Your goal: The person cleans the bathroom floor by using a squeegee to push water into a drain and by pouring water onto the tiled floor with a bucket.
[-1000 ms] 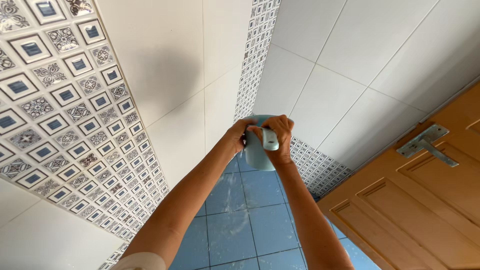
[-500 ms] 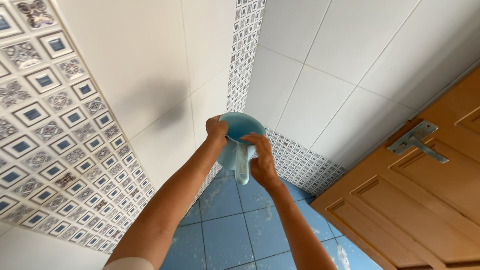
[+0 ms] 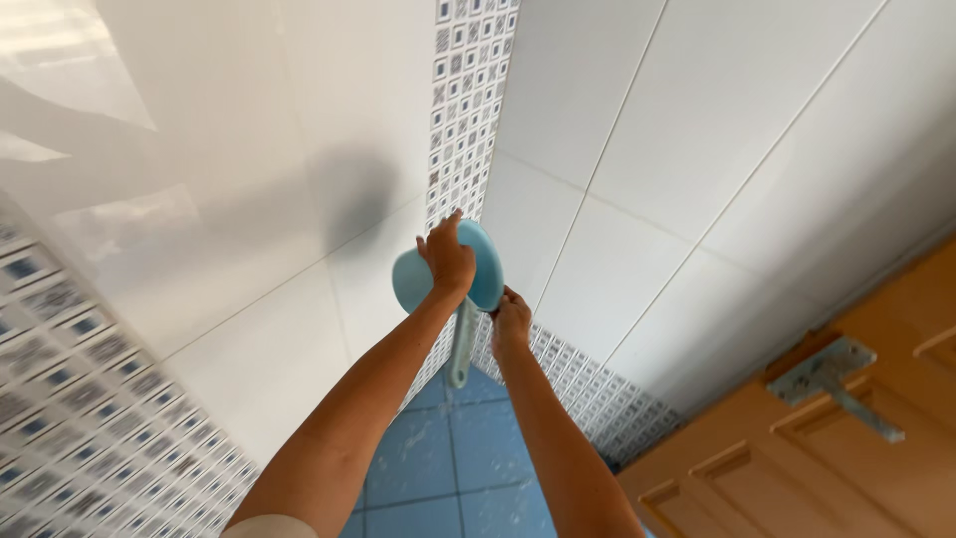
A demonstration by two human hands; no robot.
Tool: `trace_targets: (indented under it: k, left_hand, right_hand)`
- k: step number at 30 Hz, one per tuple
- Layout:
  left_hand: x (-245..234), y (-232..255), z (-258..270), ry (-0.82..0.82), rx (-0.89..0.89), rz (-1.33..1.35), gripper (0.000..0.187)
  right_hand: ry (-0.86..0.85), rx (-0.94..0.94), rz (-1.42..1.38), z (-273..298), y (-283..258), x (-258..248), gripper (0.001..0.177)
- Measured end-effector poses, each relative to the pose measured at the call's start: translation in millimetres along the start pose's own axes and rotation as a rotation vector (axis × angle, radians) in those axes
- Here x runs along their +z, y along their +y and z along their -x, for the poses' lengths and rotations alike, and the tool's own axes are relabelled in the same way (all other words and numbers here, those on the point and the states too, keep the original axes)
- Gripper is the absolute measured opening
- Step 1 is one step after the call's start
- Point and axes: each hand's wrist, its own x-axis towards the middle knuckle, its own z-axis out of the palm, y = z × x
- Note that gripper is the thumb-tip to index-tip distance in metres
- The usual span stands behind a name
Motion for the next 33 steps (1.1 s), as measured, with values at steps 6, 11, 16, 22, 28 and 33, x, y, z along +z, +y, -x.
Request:
trace_targets:
  k: [6, 11, 16, 22, 28, 33]
  left_hand:
    - [41.2, 60.7, -56.1, 0.045, 0.398, -0.2, 0.067]
    - [101.8, 94.1, -80.9, 0.086, 0.833, -0.38, 0.055]
    - [145.7, 113.0, -78.9, 0.037, 1.273, -0.591, 0.045]
    - [140.5, 124.8, -59.7, -0.019, 1.497, -0.732, 0.037]
    - [143.0, 129.0, -52.5, -0.033, 1.523, -0.683, 0.042]
    - [141.3, 122.5, -43.9, -0.056, 1.303, -0.556, 0.054]
  right_hand:
    - [-0.074, -0.01, -0.176, -121.0, -8.3, 17.2, 0.038]
    - [-0.137, -0.032, -0.223, -191.1, -38.5, 36.2, 0.04]
    - [-0.252, -0.042, -0.182, -223.2, -46.0, 19.0, 0.043]
    - [-0.372, -0.053, -0.071, -244.6, -43.2, -24.0, 0.049]
    - [-0.577, -0.165, 0.107, -240.7, -67.3, -45.5, 0.055]
    - [-0.564, -0.459, 0.801, -184.1, -123.2, -42.2, 0.059]
